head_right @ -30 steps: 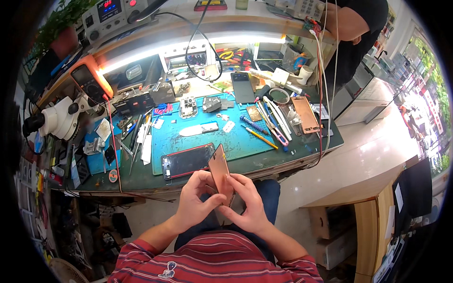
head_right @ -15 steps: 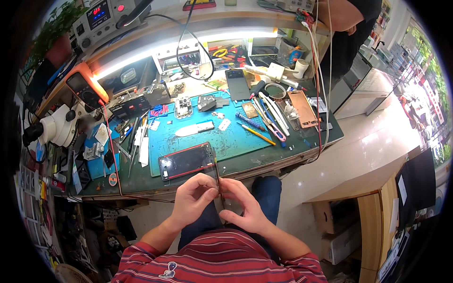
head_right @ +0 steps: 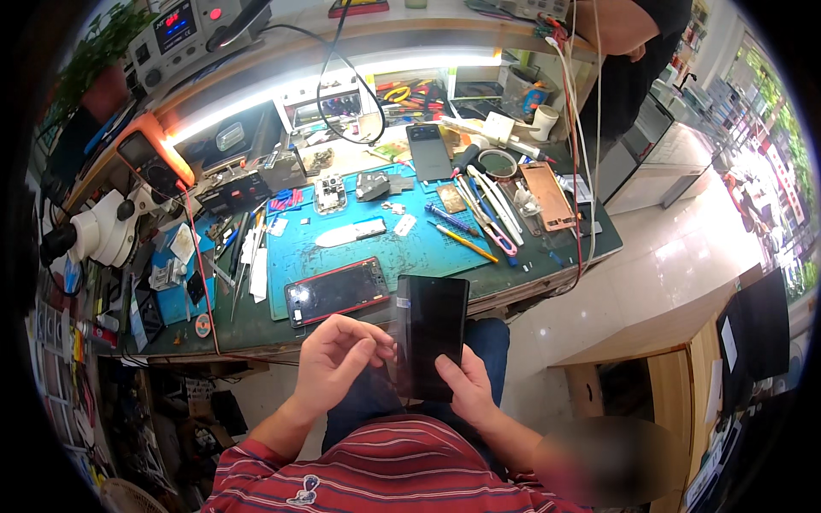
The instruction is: The person removes a protective film from a rose-gold smartphone back cover, then uses tweezers to adjust internal components on a disassembled phone chassis. The person aligns and attaches the back cover to the chassis, then inspects the assembled device.
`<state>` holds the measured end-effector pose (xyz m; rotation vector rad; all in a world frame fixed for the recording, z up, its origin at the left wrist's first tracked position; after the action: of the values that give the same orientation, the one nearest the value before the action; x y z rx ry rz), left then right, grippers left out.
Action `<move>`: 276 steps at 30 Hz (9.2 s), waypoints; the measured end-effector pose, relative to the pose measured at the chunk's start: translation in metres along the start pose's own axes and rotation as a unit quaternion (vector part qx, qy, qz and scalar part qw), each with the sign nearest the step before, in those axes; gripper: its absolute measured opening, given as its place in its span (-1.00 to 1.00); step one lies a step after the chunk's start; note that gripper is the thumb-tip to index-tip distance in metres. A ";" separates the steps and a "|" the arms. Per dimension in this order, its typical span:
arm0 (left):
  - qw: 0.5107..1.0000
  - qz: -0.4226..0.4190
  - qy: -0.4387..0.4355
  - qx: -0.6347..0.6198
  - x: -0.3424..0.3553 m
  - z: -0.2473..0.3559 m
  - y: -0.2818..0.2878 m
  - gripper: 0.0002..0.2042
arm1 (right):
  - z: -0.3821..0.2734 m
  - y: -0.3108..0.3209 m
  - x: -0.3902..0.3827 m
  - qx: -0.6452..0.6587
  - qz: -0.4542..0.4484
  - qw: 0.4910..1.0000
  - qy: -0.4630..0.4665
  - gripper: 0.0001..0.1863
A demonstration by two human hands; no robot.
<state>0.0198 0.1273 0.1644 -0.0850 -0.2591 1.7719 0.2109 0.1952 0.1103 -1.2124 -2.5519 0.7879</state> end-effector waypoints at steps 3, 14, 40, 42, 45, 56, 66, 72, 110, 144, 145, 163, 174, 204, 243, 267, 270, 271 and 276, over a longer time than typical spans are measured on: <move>1.000 0.025 0.007 -0.003 0.001 0.003 0.006 -0.95 | 0.000 0.003 -0.001 0.009 -0.002 1.000 0.020 -0.66; 0.998 0.041 -0.011 0.036 0.002 -0.005 0.036 -0.80 | -0.045 0.001 0.002 -0.391 -0.025 0.904 0.173 -0.73; 0.898 -0.292 0.194 -0.266 0.024 -0.055 -0.022 -0.54 | -0.160 -0.048 0.059 -0.651 -0.374 0.542 0.377 -0.76; 0.905 -0.263 0.189 -0.278 0.023 -0.048 -0.022 -0.74 | -0.156 -0.048 0.062 -0.653 -0.387 0.540 0.363 -0.74; 0.919 -0.242 0.181 -0.255 0.023 -0.048 -0.019 -0.83 | -0.154 -0.049 0.066 -0.660 -0.382 0.533 0.367 -0.69; 0.978 -0.087 0.088 -0.168 0.038 -0.026 -0.014 -0.82 | -0.107 -0.025 0.050 -0.372 -0.119 0.916 -0.093 -0.45; 0.979 -0.183 0.062 0.069 0.037 -0.010 0.005 -0.46 | -0.091 -0.019 0.052 -0.426 -0.063 0.902 -0.013 -0.49; 0.963 -0.175 0.042 0.202 0.036 -0.001 0.001 -0.48 | -0.088 -0.026 0.050 -0.500 -0.054 0.864 0.027 -0.51; 0.895 -0.156 0.075 0.411 0.051 0.002 -0.012 -0.85 | -0.056 -0.014 0.042 -0.537 0.004 0.822 0.189 -0.46; 0.884 -0.139 0.041 0.444 0.063 -0.002 -0.030 -0.81 | -0.052 0.000 0.044 -0.511 0.084 0.835 0.187 -0.35; 0.884 -0.138 0.055 0.443 0.064 -0.001 -0.031 -0.82 | -0.051 0.000 0.043 -0.507 0.089 0.838 0.182 -0.36; 0.924 -0.119 0.103 0.349 0.070 0.001 -0.036 -0.84 | -0.049 -0.001 0.040 -0.454 0.151 0.855 0.197 -0.46; 0.917 -0.151 0.134 0.345 0.071 0.007 -0.034 -0.81 | -0.053 0.007 0.045 -0.387 0.113 0.903 0.146 -0.49; 0.936 0.036 0.154 -0.315 -0.076 0.000 0.101 -0.42 | -0.058 0.066 0.015 -0.324 0.224 0.908 0.146 -0.36; 0.992 0.039 0.116 -0.037 -0.016 -0.048 0.020 -0.79 | -0.001 -0.012 0.009 -0.233 -0.048 0.967 -0.089 -0.67; 0.987 -0.020 0.149 -0.054 -0.006 -0.025 0.012 -0.74 | -0.023 -0.026 0.023 -0.247 -0.022 0.968 -0.048 -0.72; 0.989 -0.019 0.136 -0.059 -0.005 -0.019 0.012 -0.74 | -0.023 -0.031 0.018 -0.242 -0.014 0.969 -0.040 -0.71; 0.989 -0.020 0.132 -0.059 -0.005 -0.018 0.012 -0.74 | -0.023 -0.033 0.017 -0.238 -0.010 0.970 -0.037 -0.71; 0.909 0.019 -0.202 0.364 -0.005 0.003 0.026 -0.82 | -0.034 -0.015 0.003 -0.280 0.005 0.958 0.052 -0.63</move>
<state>-0.0047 0.1165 0.1608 0.8249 0.1244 1.8095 0.2128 0.2020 0.1466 -1.3613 -2.7686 -0.0229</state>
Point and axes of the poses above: each hand's wrist, its own x-axis towards the middle knuckle, its own y-axis out of the back of the hand, z = x × y, the point moved 2 cm from there along x, towards the middle knuckle, and after that the axes turned 1 degree about -x, right-handed, at the moved point
